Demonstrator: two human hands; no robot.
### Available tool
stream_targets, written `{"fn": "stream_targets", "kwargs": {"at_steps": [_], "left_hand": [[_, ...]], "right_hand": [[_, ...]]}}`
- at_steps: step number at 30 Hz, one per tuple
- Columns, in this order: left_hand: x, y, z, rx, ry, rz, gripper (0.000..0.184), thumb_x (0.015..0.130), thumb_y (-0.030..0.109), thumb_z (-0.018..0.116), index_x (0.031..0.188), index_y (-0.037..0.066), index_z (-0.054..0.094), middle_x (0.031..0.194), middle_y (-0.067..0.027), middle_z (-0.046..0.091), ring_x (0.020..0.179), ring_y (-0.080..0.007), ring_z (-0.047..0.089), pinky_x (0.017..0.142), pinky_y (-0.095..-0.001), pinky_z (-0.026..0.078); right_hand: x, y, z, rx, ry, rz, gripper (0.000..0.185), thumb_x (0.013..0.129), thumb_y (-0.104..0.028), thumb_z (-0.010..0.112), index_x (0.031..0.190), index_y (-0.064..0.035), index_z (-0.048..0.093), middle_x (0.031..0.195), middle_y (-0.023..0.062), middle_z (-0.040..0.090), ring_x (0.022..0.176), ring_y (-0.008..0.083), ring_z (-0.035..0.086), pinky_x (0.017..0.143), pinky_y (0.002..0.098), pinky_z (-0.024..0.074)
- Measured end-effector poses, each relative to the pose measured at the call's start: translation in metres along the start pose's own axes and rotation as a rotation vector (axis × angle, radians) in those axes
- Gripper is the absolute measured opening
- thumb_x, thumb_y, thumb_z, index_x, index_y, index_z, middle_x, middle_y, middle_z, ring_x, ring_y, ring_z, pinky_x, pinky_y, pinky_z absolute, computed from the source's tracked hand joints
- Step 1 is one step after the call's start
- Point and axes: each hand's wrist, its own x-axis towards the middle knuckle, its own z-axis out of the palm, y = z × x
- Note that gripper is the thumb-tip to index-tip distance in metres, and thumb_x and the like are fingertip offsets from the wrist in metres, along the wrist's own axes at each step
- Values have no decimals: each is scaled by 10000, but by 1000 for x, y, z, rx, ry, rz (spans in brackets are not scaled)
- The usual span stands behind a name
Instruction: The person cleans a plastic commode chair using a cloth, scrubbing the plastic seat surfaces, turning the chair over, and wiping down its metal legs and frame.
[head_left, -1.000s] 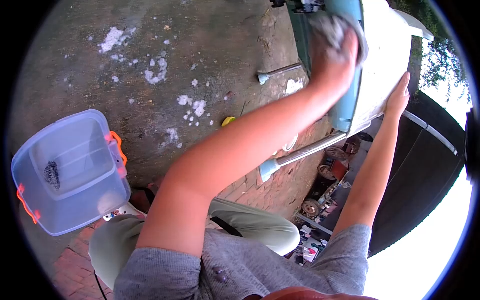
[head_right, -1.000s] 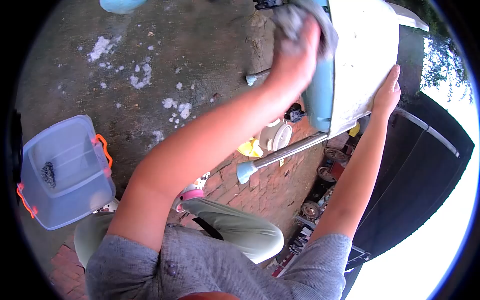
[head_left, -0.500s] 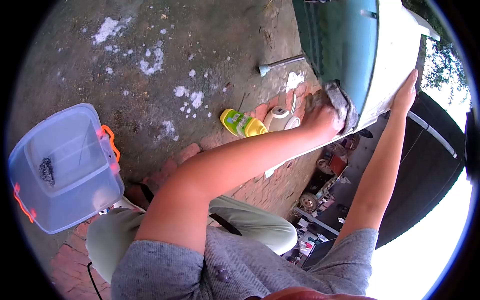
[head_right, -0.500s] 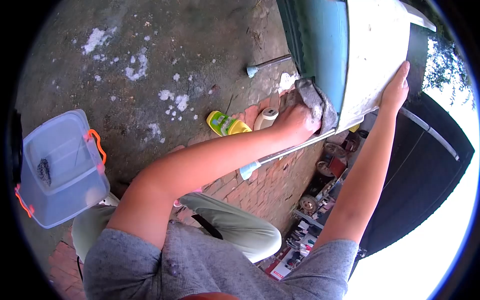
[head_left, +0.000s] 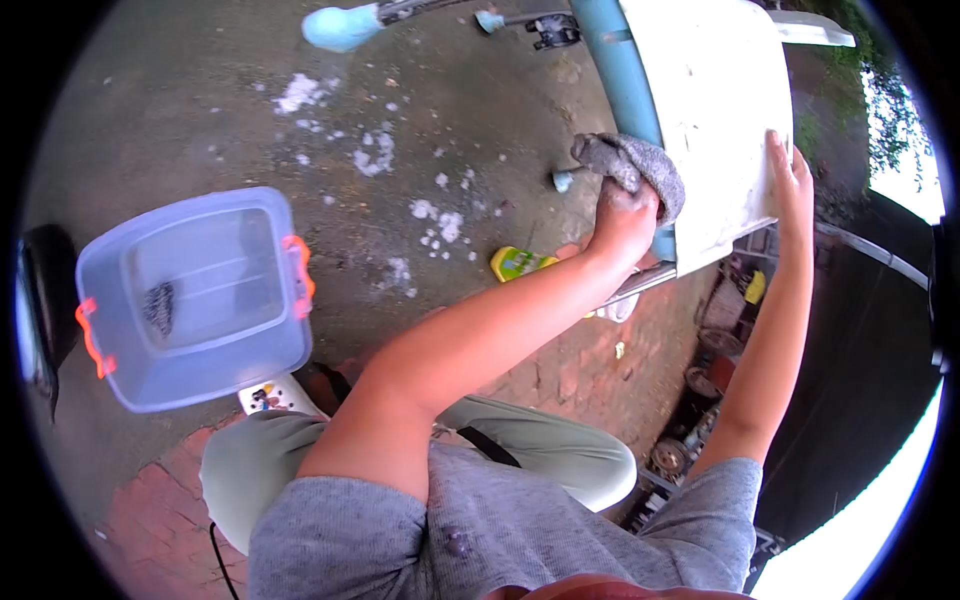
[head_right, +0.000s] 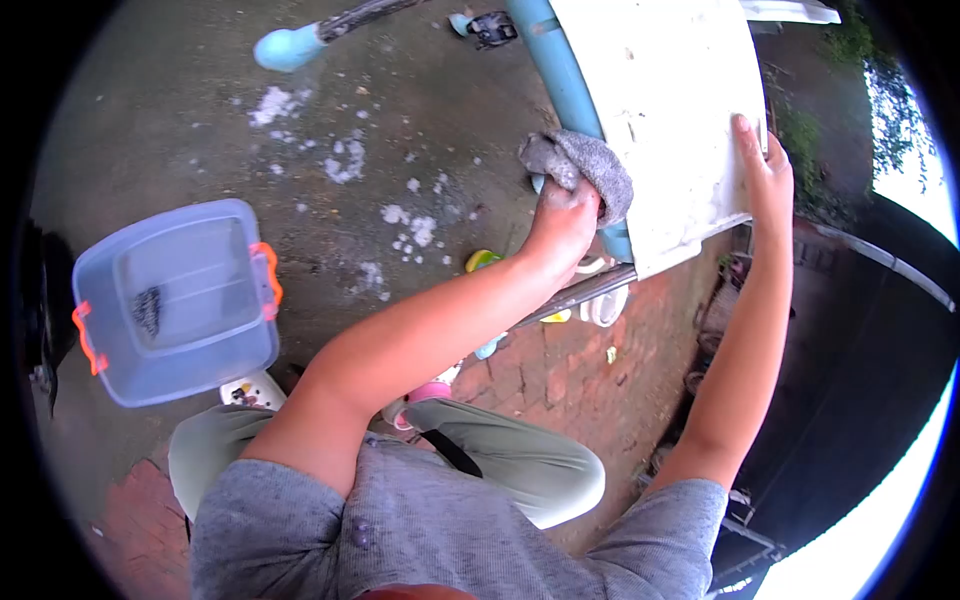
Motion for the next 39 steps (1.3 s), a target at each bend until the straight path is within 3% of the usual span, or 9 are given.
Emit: {"fn": "stream_targets", "kwargs": {"at_steps": [4,8,11,17,21,26,32,36,39], "left_hand": [[8,32,-9,36,18,35,253,919,200,405,1035,5,516,979,-56,574,923,-139,535,836,-295,422],[4,72,-27,-146,29,2,160,925,218,419,857,95,497,761,2,530,681,-89,503,588,-246,420],[-4,67,-65,-91,86,41,426,876,376,512,1105,17,488,1058,-81,571,969,-188,560,839,-351,456],[-26,106,-134,-22,105,43,427,855,314,544,1168,35,463,1145,-131,538,1022,-247,553,900,-400,450],[-31,120,-176,118,192,-24,411,910,306,413,1246,71,397,1218,-140,487,1109,-278,485,941,-427,408],[-35,121,-206,228,302,-106,413,941,316,306,1274,83,384,1263,-124,450,1159,-285,436,958,-430,381],[-33,121,-213,296,298,-100,416,911,326,352,1241,83,427,1231,-116,488,1141,-274,460,963,-451,371],[-48,117,-210,245,346,-99,420,864,354,425,1176,82,496,1161,-108,546,1095,-277,495,970,-469,355],[-51,111,-192,188,392,-68,451,863,380,415,1200,86,479,1199,-101,518,1108,-289,478,966,-479,354]], "right_hand": [[-15,-12,-3,45,-73,-134,670,715,-485,669,1102,47,546,918,117,607,800,152,573,731,266,444],[-48,-38,6,212,-88,-301,694,701,-426,708,1158,57,510,979,150,600,843,165,580,764,270,449],[-77,-48,27,186,0,-389,688,702,-375,718,1217,14,480,1024,182,602,908,179,589,789,274,457],[-159,-92,76,165,16,-629,564,758,-254,651,1279,-185,446,1016,175,588,928,235,592,735,314,493],[-196,-110,99,155,-162,-648,612,748,-186,614,1308,-278,385,830,133,480,710,291,546,575,386,473],[-214,-105,121,186,-161,-791,552,769,-192,547,1302,-225,409,828,138,468,737,289,545,543,371,476],[-164,-60,106,495,-260,-601,531,786,-328,595,1273,-194,435,1042,144,544,894,315,553,768,387,465],[-37,50,118,190,453,-329,570,737,-407,638,1139,-19,525,1128,175,540,1049,299,507,879,386,425],[10,118,150,285,265,-160,729,659,-514,667,1161,-9,515,1128,187,556,1026,321,545,876,373,432]]}}
